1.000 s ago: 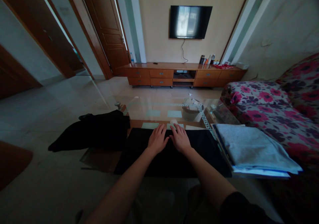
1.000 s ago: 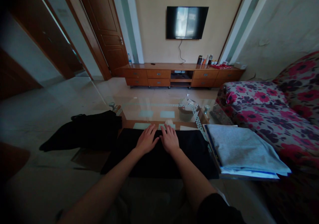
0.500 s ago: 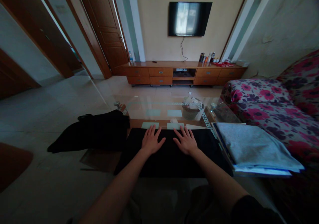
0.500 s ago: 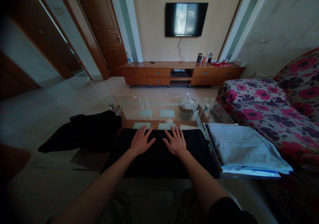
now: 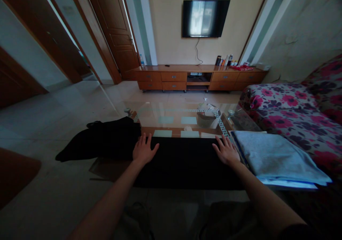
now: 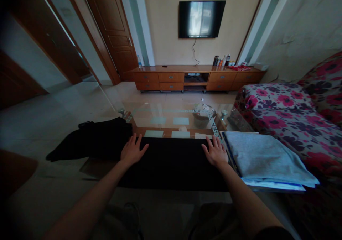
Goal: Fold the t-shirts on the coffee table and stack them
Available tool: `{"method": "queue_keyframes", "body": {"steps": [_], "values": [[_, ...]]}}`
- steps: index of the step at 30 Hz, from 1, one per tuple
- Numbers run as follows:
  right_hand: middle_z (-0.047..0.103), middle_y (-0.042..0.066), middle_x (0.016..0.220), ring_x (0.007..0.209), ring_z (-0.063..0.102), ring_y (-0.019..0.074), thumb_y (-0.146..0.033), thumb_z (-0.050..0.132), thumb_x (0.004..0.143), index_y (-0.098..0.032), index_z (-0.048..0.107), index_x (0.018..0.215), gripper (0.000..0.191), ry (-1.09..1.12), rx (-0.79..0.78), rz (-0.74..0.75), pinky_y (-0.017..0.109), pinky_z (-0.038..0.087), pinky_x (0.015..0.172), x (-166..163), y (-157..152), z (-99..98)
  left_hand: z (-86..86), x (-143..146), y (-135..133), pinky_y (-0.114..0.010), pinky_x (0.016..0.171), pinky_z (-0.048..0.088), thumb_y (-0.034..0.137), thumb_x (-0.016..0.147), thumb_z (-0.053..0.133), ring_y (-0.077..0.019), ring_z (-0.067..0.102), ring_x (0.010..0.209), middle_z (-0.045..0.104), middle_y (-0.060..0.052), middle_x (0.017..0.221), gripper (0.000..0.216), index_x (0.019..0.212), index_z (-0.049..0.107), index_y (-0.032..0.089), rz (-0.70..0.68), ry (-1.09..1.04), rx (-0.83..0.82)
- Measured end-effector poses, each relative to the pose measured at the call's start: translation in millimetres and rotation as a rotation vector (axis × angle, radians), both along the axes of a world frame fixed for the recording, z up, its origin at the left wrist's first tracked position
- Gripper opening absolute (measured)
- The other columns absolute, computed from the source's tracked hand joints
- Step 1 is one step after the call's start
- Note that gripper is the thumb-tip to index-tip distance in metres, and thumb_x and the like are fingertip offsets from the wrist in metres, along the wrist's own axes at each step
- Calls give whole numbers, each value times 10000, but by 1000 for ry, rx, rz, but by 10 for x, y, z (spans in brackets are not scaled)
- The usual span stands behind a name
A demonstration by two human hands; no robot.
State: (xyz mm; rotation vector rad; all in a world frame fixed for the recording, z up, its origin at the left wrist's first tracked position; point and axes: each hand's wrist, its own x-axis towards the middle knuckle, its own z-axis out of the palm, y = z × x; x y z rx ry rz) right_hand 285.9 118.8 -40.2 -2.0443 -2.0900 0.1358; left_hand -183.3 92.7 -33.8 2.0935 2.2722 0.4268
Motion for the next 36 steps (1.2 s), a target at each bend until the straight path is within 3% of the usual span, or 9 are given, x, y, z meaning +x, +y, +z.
{"method": "queue_keyframes", "body": {"steps": [7, 13, 18, 23, 27, 31, 36], "values": [[151, 94, 1708, 1570, 116, 296, -649, 239, 1013, -245, 266, 1632, 739, -94, -16, -44, 523, 163, 1238, -32, 14, 0, -65, -151, 57, -486, 1223, 240, 611, 979, 366, -346, 255, 1535, 258, -205, 1661, 807, 1592, 301, 91, -36, 60, -12], [83, 140, 1711, 1572, 49, 326, -622, 227, 1024, -175, 279, 1627, 752, -226, 41, -144, 562, -18, 1238, -286, -166, 132, 121, 92, -61, -476, 1264, 187, 414, 1034, 321, -265, 240, 1549, 337, -104, 1649, 563, 1526, 461, 177, -131, 114, 208], [-34, 24, 1725, 1567, 14, 366, -672, 225, 1009, -380, 206, 1631, 687, -188, -10, 53, 711, 54, 1172, -541, -375, 171, 156, 458, -252, -473, 1265, 177, 486, 1037, 349, -250, 191, 1563, 250, -28, 1688, 582, 1582, 370, 283, -359, 103, 109], [-7, 55, 1725, 1556, 8, 416, -703, 257, 993, -413, 140, 1632, 711, -181, -60, 29, 781, 68, 1114, -604, -393, 153, 66, 537, -309, -504, 1251, 182, 536, 1043, 316, -265, 166, 1568, 204, -13, 1700, 594, 1601, 312, 333, -387, 77, -5], [15, 82, 1723, 1554, 29, 423, -707, 273, 989, -370, 179, 1637, 736, -185, -57, 11, 766, 59, 1126, -652, -415, 201, 102, 565, -291, -507, 1254, 172, 552, 1037, 330, -279, 156, 1570, 208, -41, 1698, 619, 1598, 333, 290, -403, 57, -1], [-6, 98, 1720, 1565, 18, 379, -734, 322, 963, -279, 228, 1641, 821, -185, 22, 92, 654, 9, 1199, -789, -501, 261, 144, 690, -306, -466, 1258, 189, 537, 1052, 289, -248, 174, 1567, 211, -52, 1696, 625, 1607, 311, 250, -507, 13, -29], [13, 55, 1723, 1574, 31, 334, -697, 325, 983, -343, 217, 1636, 751, -160, 2, 232, 596, 31, 1223, -891, -556, 232, 148, 792, -361, -487, 1268, 143, 564, 1042, 324, -247, 141, 1573, 189, -41, 1702, 649, 1626, 238, 292, -613, 24, -38]]}}
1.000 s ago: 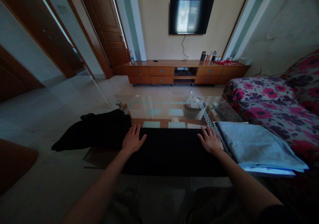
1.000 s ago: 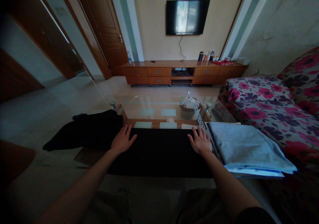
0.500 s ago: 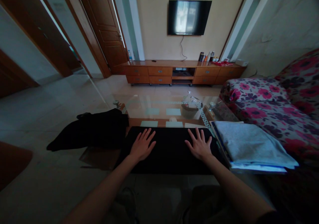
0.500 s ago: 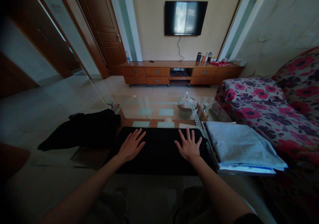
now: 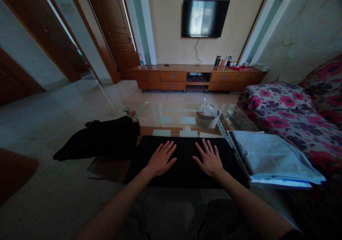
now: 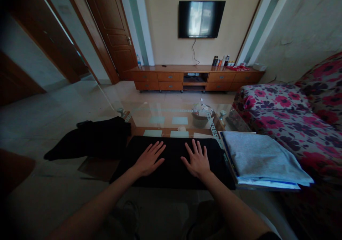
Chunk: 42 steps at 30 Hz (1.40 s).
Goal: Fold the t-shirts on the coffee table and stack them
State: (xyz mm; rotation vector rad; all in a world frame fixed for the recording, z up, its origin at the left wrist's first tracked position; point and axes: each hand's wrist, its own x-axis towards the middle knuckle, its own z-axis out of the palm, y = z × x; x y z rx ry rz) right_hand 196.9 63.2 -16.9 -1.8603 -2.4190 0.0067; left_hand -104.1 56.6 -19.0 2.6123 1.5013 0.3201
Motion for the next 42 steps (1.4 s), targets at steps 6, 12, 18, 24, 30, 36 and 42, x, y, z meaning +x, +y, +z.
{"method": "queue_keyframes", "body": {"steps": [6, 12, 18, 24, 30, 36, 42], "values": [[41, 76, 1720, 1574, 41, 333, -701, 309, 985, -330, 225, 1636, 754, -1, 11, 9, 600, 33, 1220, 4, 17, -14, 123, 41, -19, -481, 1265, 171, 494, 1055, 346, -238, 153, 1571, 195, -30, 1702, 603, 1623, 230, 326, -68, -36, -28], [16, 66, 1722, 1572, 30, 348, -733, 313, 967, -338, 198, 1639, 788, -10, 17, -41, 619, 12, 1213, 27, 97, -10, 218, 195, -123, -467, 1259, 193, 506, 1060, 335, -234, 154, 1571, 136, 4, 1714, 572, 1611, 217, 409, -187, -52, -107], [32, 58, 1723, 1572, 25, 345, -740, 286, 970, -357, 193, 1637, 774, -9, -6, -60, 621, 30, 1211, 48, 123, -65, 181, 217, -73, -499, 1253, 186, 534, 1064, 270, -237, 157, 1570, 153, 28, 1707, 521, 1580, 287, 456, -182, -47, -186], [64, 83, 1721, 1575, 50, 300, -690, 202, 1003, -269, 236, 1639, 764, 8, 41, -249, 543, 20, 1238, 318, 287, -42, 101, -284, 229, -512, 1250, 177, 512, 1051, 259, -282, 192, 1562, 281, -107, 1672, 609, 1560, 408, 214, 385, -52, 1], [115, 139, 1708, 1576, 55, 281, -657, 200, 1008, -169, 235, 1638, 797, -41, 27, -348, 481, 44, 1245, 590, 430, -151, -147, -615, 263, -500, 1244, 156, 551, 1006, 290, -339, 149, 1564, 210, -220, 1671, 761, 1591, 294, 63, 708, 108, 23], [96, 138, 1710, 1575, 55, 286, -664, 186, 1006, -170, 228, 1640, 804, -53, 29, -348, 489, 51, 1240, 577, 426, -178, -56, -807, 464, -477, 1191, 274, 593, 954, 392, -362, 267, 1525, 250, -233, 1657, 820, 1590, 280, 88, 702, 31, -213], [115, 134, 1709, 1574, 73, 290, -671, 191, 1002, -185, 244, 1637, 801, -63, 33, -351, 492, 65, 1236, 587, 443, -195, 204, -983, 426, -553, 1006, 443, 587, 882, 505, -444, 511, 1311, 540, -270, 1411, 733, 1442, 476, 115, 837, 69, -295]]}}
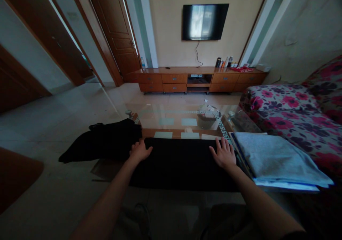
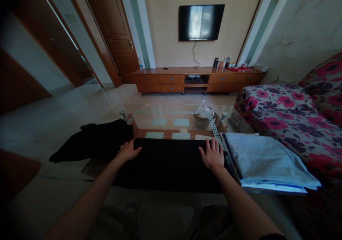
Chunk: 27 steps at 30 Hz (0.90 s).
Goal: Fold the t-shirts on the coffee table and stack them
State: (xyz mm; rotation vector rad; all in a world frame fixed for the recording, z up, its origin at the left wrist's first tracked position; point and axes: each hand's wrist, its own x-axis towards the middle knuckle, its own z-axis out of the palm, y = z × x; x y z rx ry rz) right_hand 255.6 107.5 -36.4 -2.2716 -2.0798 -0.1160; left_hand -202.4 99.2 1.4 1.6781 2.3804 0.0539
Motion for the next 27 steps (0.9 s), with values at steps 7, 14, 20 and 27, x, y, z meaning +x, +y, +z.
{"method": "queue_keyframes", "body": {"steps": [7, 14, 20, 27], "values": [[145, 143, 1703, 1569, 95, 292, -659, 195, 1006, -175, 256, 1633, 794, 5, 19, 7, 489, 60, 1236, -8, -10, 3, 101, -56, -46, -463, 933, 501, 520, 874, 563, -423, 624, 1183, 654, -288, 1247, 578, 1226, 641, 68, 14, 34, -101], [122, 134, 1708, 1569, 78, 304, -661, 199, 1001, -179, 233, 1638, 799, 8, -10, -3, 506, 69, 1230, -4, 11, -6, 203, -144, 25, -375, 845, 538, 458, 773, 695, -385, 695, 1095, 748, -213, 1098, 394, 994, 727, 133, 45, -138, -97], [144, 143, 1703, 1564, 100, 309, -649, 233, 1002, -178, 256, 1631, 786, 18, 10, 1, 507, 65, 1228, -1, 8, -19, 329, -115, -108, -307, 759, 574, 307, 703, 700, -281, 744, 951, 793, -70, 970, 270, 946, 721, 190, 35, -734, -99], [265, 174, 1658, 1531, 201, 350, -507, 401, 975, -144, 399, 1548, 679, 218, 86, -46, 614, 73, 1212, -164, 9, 243, 434, -17, -192, -298, 777, 575, 221, 753, 620, -252, 739, 948, 779, -72, 1011, 286, 1031, 666, 173, -19, -713, -36]]}}
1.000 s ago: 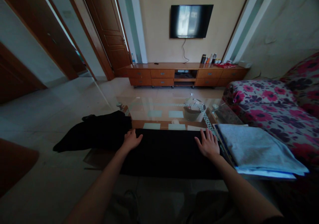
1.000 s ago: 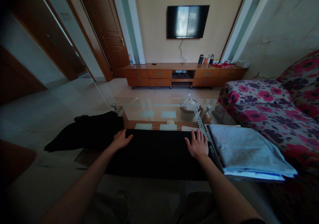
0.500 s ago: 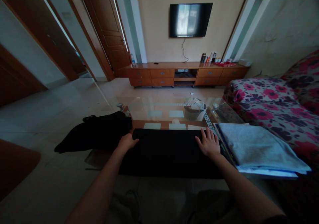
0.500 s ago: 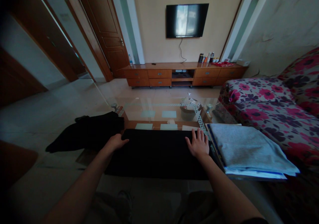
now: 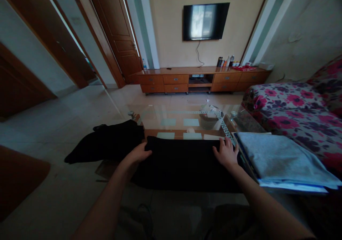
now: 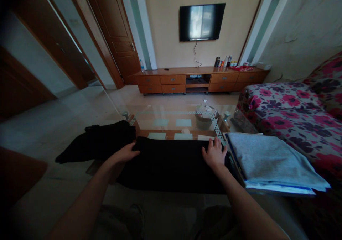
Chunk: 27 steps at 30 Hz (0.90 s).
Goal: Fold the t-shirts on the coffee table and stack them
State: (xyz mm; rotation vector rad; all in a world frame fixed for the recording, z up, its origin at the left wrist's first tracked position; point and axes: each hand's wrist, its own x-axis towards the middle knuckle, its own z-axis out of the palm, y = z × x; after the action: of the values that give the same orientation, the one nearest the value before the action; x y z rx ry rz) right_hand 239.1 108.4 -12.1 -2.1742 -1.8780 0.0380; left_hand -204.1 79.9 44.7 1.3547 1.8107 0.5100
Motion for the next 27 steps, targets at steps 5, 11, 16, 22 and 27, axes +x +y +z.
{"method": "queue_keyframes", "body": {"steps": [5, 11, 16, 22, 27], "values": [[596, 126, 1403, 1286, 555, 275, -436, 573, 898, -207, 587, 1352, 508, 796, -117, 397, 446, 398, 1137, -573, -194, 266, 21, 546, -13, -327, 749, 561, 377, 777, 722, -242, 716, 889, 745, -78, 972, 423, 1125, 622, 158, 44, -80, 243], [671, 62, 1282, 1079, 691, 202, -496, 739, 853, -288, 587, 1295, 512, 1708, -695, 310, 380, 545, 942, -1062, -551, 376, -39, 1371, -254, -314, 739, 534, 371, 772, 747, -191, 667, 835, 686, -61, 962, 420, 1123, 598, 195, -87, -140, 452], [749, 62, 953, 837, 728, 211, -532, 707, 873, -183, 655, 1076, 407, 1902, -761, 221, 344, 573, 764, -958, -584, 417, 105, 1710, -493, -327, 747, 548, 359, 829, 723, -190, 685, 849, 707, -107, 1116, 386, 1182, 653, 219, -434, -413, 290], [764, 54, 942, 821, 735, 193, -249, 790, 799, -170, 649, 1069, 314, 1947, -584, 159, 291, 585, 761, -846, -521, 482, 301, 1908, -900, -290, 691, 524, 459, 907, 646, -156, 663, 731, 699, -45, 850, 304, 1022, 686, 181, -577, -641, -60], [761, 30, 860, 746, 744, 187, -159, 772, 778, -189, 619, 1028, 294, 1989, -563, 137, 282, 612, 689, -932, -471, 729, -85, 2226, -1360, -458, 1008, 492, 393, 684, 905, -257, 701, 1055, 711, -95, 1156, 596, 1212, 687, 225, -690, -1013, -549]]}}
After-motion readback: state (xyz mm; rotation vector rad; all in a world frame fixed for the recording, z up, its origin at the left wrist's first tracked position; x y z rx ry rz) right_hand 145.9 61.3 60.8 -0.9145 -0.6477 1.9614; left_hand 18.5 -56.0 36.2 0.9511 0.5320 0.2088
